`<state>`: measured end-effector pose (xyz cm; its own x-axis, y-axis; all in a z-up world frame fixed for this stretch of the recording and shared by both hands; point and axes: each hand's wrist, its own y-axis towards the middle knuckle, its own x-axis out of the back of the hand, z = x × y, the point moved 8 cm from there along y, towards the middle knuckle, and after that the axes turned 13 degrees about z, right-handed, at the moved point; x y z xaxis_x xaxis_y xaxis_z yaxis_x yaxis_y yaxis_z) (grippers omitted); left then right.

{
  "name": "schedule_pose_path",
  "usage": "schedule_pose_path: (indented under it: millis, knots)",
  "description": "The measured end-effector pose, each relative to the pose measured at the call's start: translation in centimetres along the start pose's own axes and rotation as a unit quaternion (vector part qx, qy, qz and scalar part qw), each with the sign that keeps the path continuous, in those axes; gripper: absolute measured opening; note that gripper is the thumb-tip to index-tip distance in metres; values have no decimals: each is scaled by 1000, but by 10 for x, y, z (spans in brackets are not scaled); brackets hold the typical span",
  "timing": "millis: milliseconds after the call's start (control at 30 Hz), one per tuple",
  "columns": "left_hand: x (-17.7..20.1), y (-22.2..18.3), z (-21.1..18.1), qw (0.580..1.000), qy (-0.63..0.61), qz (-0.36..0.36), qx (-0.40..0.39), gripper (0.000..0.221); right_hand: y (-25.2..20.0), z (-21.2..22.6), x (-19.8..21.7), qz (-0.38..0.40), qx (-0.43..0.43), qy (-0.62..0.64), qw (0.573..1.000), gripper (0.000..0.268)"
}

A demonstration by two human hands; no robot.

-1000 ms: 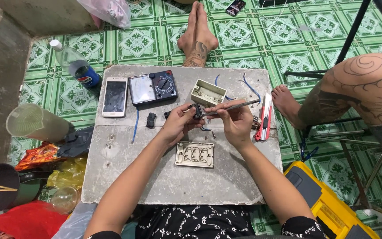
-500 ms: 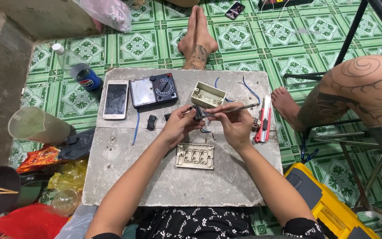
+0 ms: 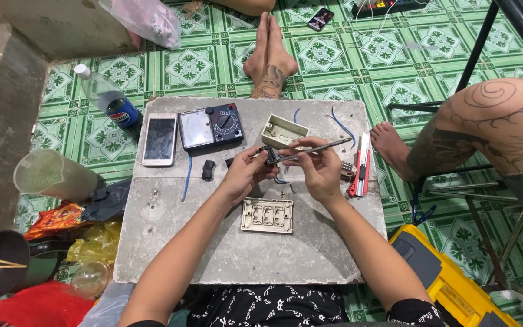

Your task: Wiring and assembling components on a small circuit board or electrical switch using a screwdriver.

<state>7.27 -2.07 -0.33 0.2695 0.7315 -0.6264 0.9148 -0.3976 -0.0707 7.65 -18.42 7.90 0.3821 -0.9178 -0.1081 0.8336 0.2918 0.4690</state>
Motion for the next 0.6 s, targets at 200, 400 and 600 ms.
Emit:
schedule_pose_path:
  millis: [200, 400, 600]
  knots:
    - [7, 2, 4, 1000, 12, -8, -1, 27, 0, -1, -1, 8, -2, -36, 999, 15]
    - [13, 3, 10, 999, 45, -26, 9, 28, 0, 5, 17, -10, 55, -207, 977, 18]
    - [24, 5, -7, 993, 80, -90, -4, 28, 17, 18, 9, 108, -77, -386, 913, 15]
